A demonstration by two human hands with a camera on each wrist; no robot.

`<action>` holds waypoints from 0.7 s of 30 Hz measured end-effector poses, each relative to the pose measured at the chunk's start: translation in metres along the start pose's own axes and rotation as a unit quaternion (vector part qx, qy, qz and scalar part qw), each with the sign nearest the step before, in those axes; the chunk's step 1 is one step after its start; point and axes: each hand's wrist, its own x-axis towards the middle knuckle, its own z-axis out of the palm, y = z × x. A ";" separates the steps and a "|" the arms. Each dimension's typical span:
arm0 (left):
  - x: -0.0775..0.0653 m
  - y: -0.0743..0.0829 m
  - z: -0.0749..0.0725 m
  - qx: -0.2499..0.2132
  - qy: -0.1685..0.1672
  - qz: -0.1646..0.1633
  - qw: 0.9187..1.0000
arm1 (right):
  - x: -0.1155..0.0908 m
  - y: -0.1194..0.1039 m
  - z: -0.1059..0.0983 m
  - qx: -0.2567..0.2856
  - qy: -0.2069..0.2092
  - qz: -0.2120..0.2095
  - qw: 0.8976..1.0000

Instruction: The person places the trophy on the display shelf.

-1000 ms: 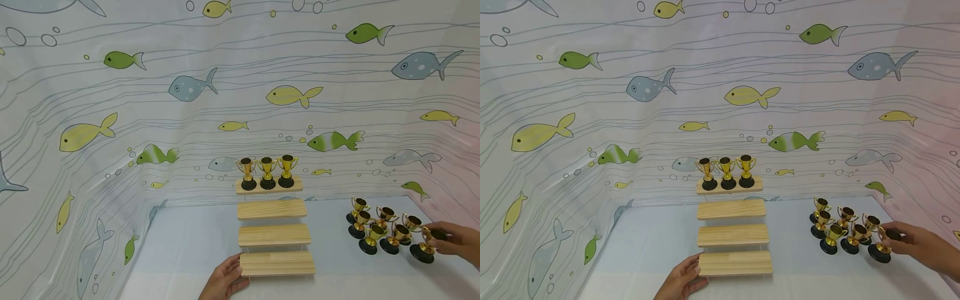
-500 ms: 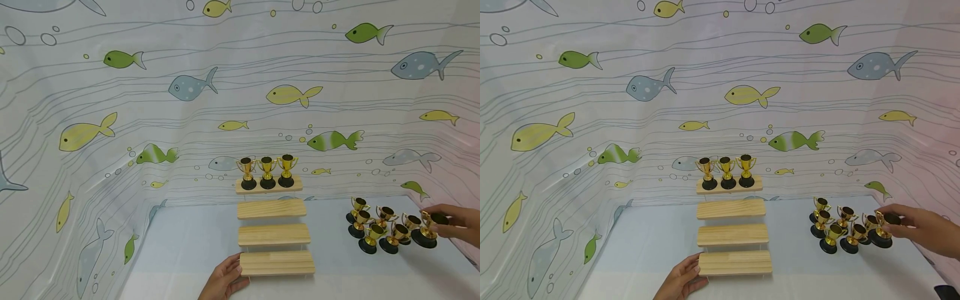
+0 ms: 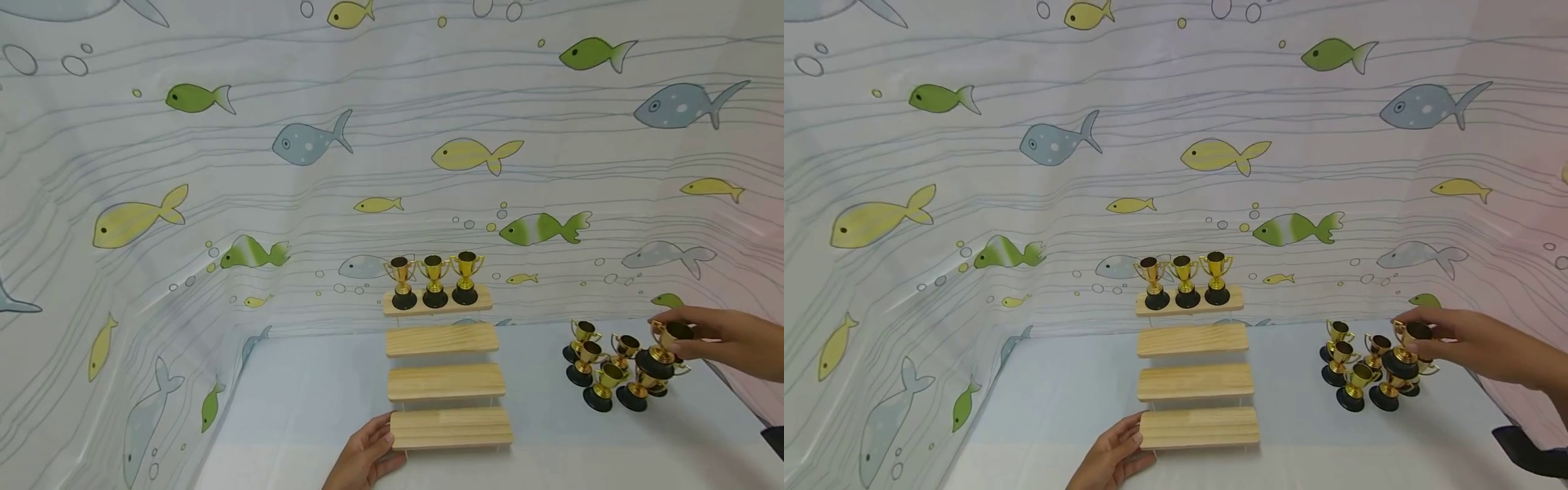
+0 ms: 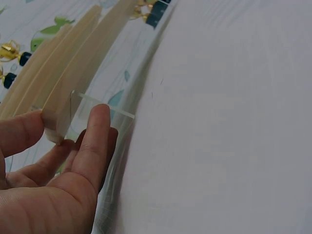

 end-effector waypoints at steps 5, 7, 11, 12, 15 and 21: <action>0.000 0.001 0.001 0.001 0.005 0.000 1.000 | 0.011 -0.021 -0.006 0.022 0.000 -0.025 0.999; 0.000 0.001 0.002 0.002 0.007 0.001 1.000 | 0.015 -0.030 -0.009 0.039 -0.010 -0.036 0.999; 0.000 0.002 0.002 0.006 0.007 0.004 1.000 | 0.024 -0.049 -0.014 0.057 -0.025 -0.063 0.996; 0.000 0.002 0.002 0.006 0.007 0.004 1.000 | 0.026 -0.053 -0.015 0.061 -0.027 -0.068 0.995; -0.001 0.002 0.002 0.006 0.009 0.005 1.000 | 0.035 -0.067 -0.016 0.070 -0.028 -0.082 0.994; 0.000 0.001 0.002 0.003 0.012 0.003 1.000 | 0.055 -0.095 -0.016 0.081 -0.040 -0.124 0.988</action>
